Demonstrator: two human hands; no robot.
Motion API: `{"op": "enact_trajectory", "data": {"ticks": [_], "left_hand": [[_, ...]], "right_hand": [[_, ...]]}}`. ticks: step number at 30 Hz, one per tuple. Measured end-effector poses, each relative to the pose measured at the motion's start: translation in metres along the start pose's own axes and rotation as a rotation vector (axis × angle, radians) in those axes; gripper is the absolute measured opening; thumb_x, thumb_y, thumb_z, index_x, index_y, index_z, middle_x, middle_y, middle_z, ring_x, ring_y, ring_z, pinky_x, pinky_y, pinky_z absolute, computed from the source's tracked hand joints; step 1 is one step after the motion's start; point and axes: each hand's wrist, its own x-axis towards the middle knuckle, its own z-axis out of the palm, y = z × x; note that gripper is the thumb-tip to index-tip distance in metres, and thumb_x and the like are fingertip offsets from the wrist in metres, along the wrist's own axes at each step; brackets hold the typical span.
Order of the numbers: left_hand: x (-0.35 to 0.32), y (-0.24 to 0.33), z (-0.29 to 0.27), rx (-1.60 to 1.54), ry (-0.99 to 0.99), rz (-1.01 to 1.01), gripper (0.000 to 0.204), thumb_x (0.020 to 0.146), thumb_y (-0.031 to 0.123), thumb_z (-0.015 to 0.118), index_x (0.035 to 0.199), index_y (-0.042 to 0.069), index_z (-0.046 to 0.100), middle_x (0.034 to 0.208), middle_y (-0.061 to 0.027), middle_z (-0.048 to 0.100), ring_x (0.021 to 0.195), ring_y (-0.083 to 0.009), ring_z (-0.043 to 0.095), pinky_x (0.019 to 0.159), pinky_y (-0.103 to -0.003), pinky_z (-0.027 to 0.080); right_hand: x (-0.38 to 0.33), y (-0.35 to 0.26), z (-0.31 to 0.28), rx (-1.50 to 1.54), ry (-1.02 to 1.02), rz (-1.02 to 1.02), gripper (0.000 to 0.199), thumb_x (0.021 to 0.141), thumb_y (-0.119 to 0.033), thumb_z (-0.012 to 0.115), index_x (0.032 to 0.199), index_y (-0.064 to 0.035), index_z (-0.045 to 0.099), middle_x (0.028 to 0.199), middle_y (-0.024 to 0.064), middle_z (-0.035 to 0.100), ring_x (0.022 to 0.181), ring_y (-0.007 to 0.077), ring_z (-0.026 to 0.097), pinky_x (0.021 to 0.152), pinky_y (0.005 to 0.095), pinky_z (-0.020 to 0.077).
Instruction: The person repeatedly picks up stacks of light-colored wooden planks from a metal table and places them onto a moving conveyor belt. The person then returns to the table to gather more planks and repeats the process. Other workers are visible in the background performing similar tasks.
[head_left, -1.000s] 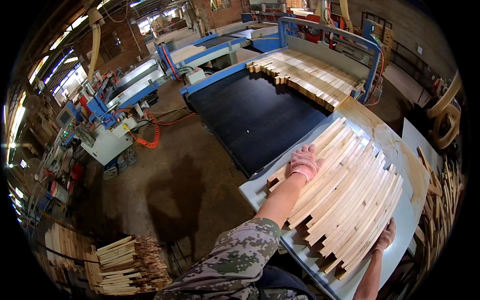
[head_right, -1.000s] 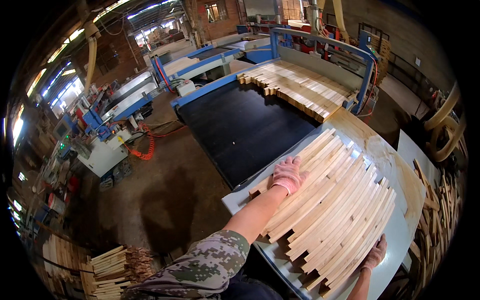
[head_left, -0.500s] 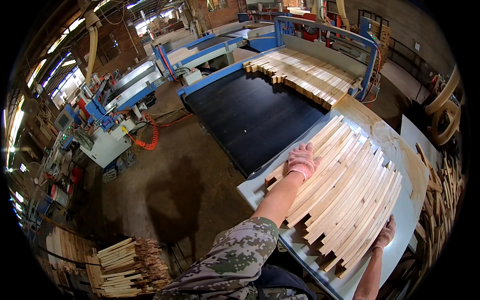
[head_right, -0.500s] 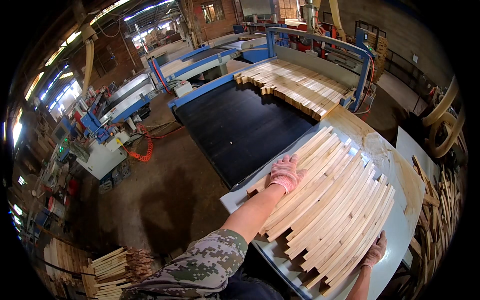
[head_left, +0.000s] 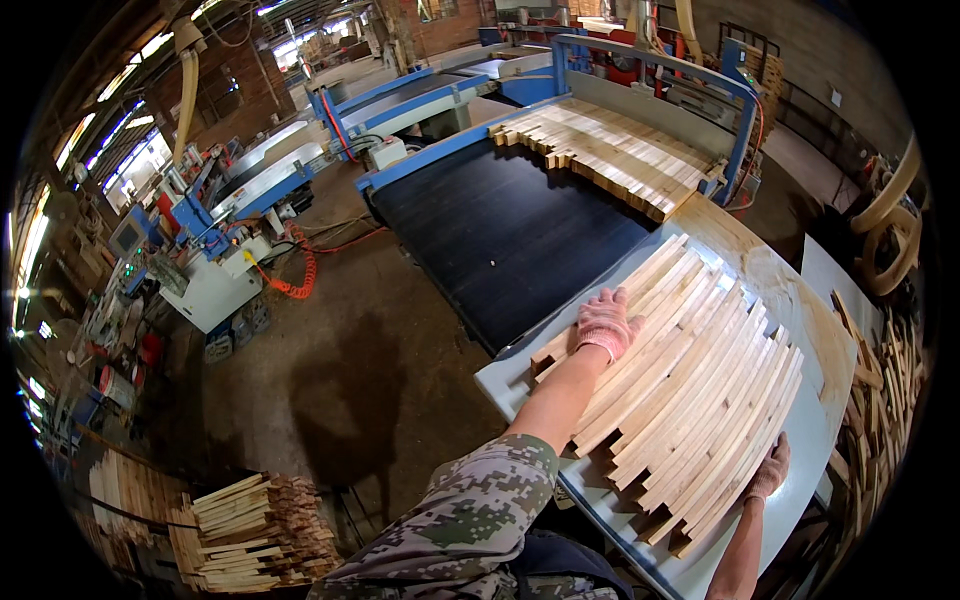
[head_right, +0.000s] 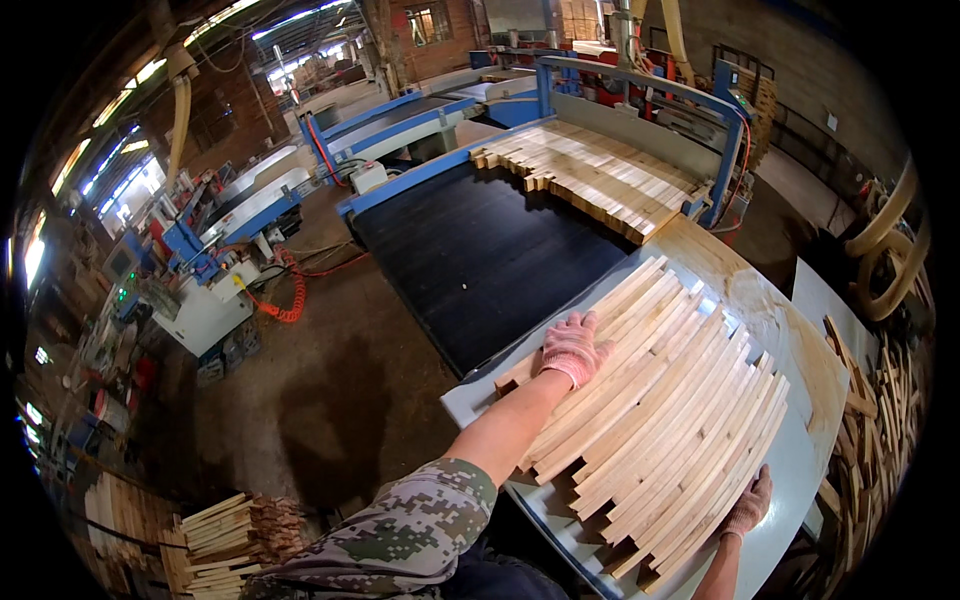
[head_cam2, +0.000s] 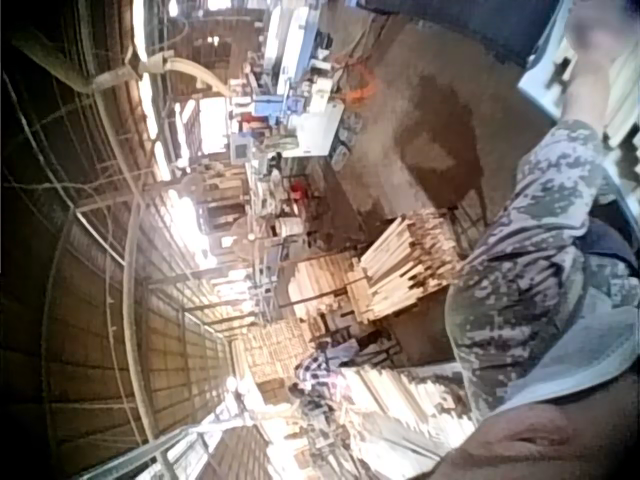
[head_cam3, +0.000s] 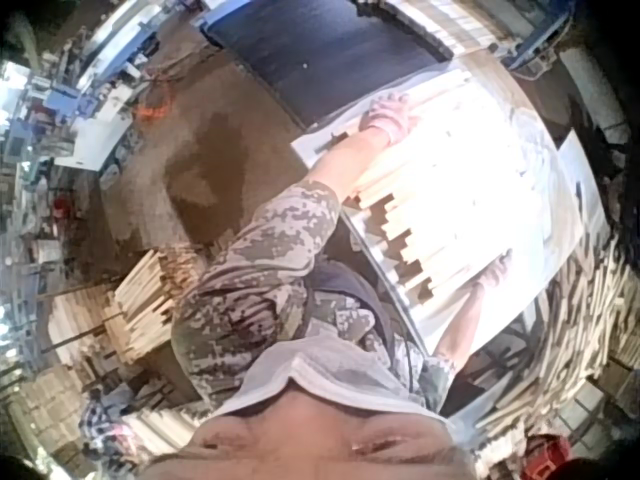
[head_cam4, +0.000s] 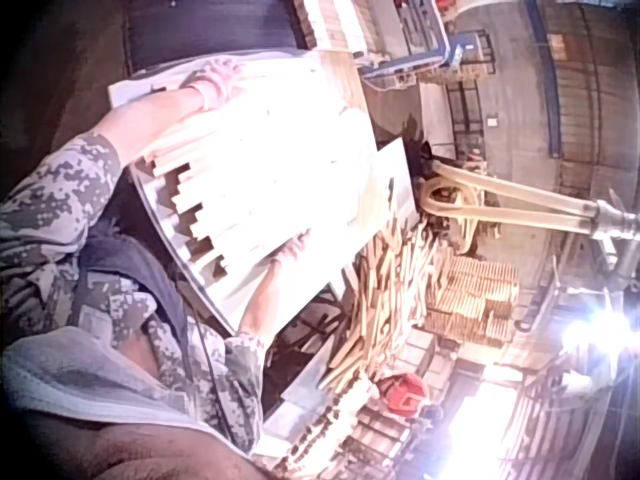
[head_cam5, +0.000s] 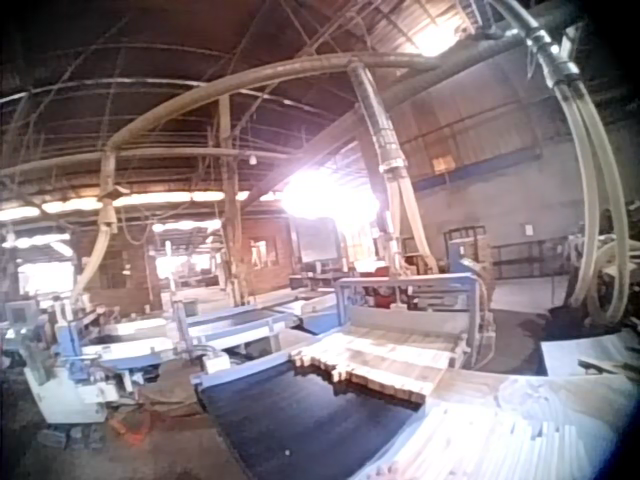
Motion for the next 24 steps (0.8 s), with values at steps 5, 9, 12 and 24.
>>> {"op": "enact_trajectory", "data": {"ticks": [5, 9, 12, 24], "left_hand": [[0.004, -0.006, 0.014, 0.037, 0.076, 0.018, 0.081, 0.104, 0.065, 0.057, 0.165, 0.014, 0.041, 0.157, -0.0165, 0.054, 0.138, -0.0352, 0.06, 0.113, -0.051, 0.047], [0.001, 0.0, 0.001, -0.005, -0.019, 0.03, 0.081, 0.104, 0.063, 0.058, 0.165, 0.013, 0.041, 0.158, -0.0171, 0.053, 0.137, -0.0345, 0.061, 0.11, -0.049, 0.049], [-0.003, -0.006, -0.007, -0.001, -0.024, 0.019, 0.082, 0.104, 0.063, 0.058, 0.165, 0.012, 0.041, 0.16, -0.0173, 0.053, 0.137, -0.034, 0.061, 0.11, -0.048, 0.049], [0.004, -0.005, 0.005, 0.0, 0.008, 0.025, 0.084, 0.104, 0.065, 0.057, 0.167, 0.012, 0.04, 0.158, -0.0159, 0.053, 0.137, -0.0326, 0.061, 0.11, -0.047, 0.05]], "right_hand": [[0.004, 0.051, 0.025, 0.733, -0.084, 0.029, 0.057, 0.109, -0.003, 0.049, 0.165, 0.0072, 0.041, 0.155, 0.0183, 0.06, 0.125, 0.0229, 0.066, 0.108, 0.0301, 0.0539], [0.013, 0.07, 0.037, 1.027, -0.132, -0.081, 0.062, 0.109, -0.002, 0.044, 0.169, 0.0068, 0.032, 0.157, 0.0224, 0.056, 0.126, 0.0259, 0.066, 0.111, 0.0338, 0.0556], [0.012, 0.065, 0.045, 1.148, -0.182, 0.196, 0.063, 0.109, -0.004, 0.043, 0.17, 0.0062, 0.03, 0.158, 0.0238, 0.055, 0.127, 0.0276, 0.066, 0.111, 0.0351, 0.0563], [0.007, 0.035, 0.031, 1.057, -0.122, 0.18, 0.059, 0.111, -0.005, 0.051, 0.167, 0.0072, 0.035, 0.155, 0.0229, 0.059, 0.126, 0.0282, 0.068, 0.108, 0.0344, 0.0575]]}}
